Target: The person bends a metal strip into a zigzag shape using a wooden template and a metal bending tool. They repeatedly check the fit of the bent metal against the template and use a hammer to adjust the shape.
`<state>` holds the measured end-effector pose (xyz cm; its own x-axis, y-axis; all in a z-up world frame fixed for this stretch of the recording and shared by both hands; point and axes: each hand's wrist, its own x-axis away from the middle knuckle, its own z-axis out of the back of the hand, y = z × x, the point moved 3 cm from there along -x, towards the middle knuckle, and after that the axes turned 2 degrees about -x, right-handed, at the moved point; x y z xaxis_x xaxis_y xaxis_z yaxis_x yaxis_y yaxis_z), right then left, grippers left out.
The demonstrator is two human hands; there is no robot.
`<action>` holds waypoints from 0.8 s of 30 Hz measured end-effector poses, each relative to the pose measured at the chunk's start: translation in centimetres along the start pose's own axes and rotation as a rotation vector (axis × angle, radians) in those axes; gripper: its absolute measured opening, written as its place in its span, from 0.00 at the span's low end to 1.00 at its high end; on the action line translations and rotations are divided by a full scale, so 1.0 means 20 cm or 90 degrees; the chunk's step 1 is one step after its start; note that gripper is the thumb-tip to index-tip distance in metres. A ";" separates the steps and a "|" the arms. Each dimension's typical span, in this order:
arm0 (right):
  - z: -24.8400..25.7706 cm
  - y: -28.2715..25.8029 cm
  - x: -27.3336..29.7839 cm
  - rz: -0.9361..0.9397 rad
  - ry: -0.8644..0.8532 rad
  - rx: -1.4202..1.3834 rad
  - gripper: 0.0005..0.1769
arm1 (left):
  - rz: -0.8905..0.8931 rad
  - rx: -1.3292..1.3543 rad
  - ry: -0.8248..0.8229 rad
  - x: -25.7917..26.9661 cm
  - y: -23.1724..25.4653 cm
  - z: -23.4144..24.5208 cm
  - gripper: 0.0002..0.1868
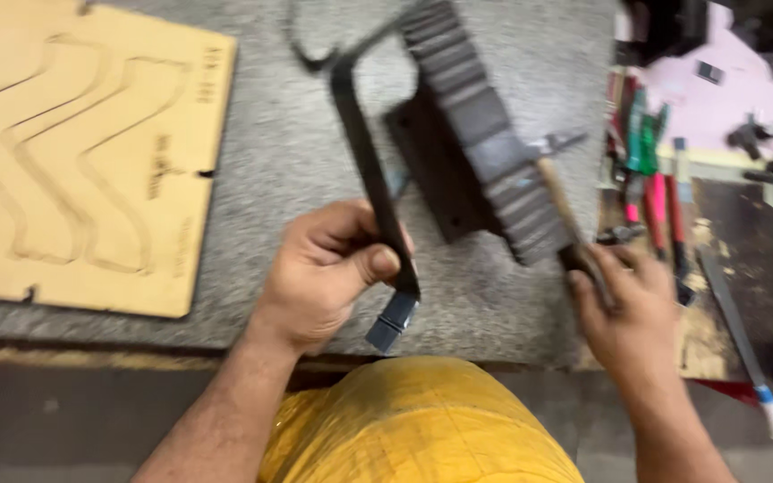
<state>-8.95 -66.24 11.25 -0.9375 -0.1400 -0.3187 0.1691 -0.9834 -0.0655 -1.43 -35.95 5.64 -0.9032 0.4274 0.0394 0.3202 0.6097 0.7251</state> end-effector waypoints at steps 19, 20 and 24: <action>-0.12 -1.75 -0.63 0.380 -0.206 -0.417 0.16 | 0.337 0.043 -0.212 0.58 0.36 0.86 0.07; -0.16 -1.79 -0.64 0.341 -0.213 -0.394 0.16 | 0.386 -0.052 -0.091 0.60 0.40 0.93 0.08; -0.38 -1.86 -0.71 0.246 -0.182 -0.349 0.15 | 0.303 -0.460 0.239 0.69 0.82 1.26 0.09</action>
<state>0.36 -26.73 10.96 -0.8100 -0.5640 -0.1609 0.5623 -0.6689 -0.4863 -1.35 -3.23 0.74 -0.7963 0.2059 0.5688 0.5380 -0.1889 0.8215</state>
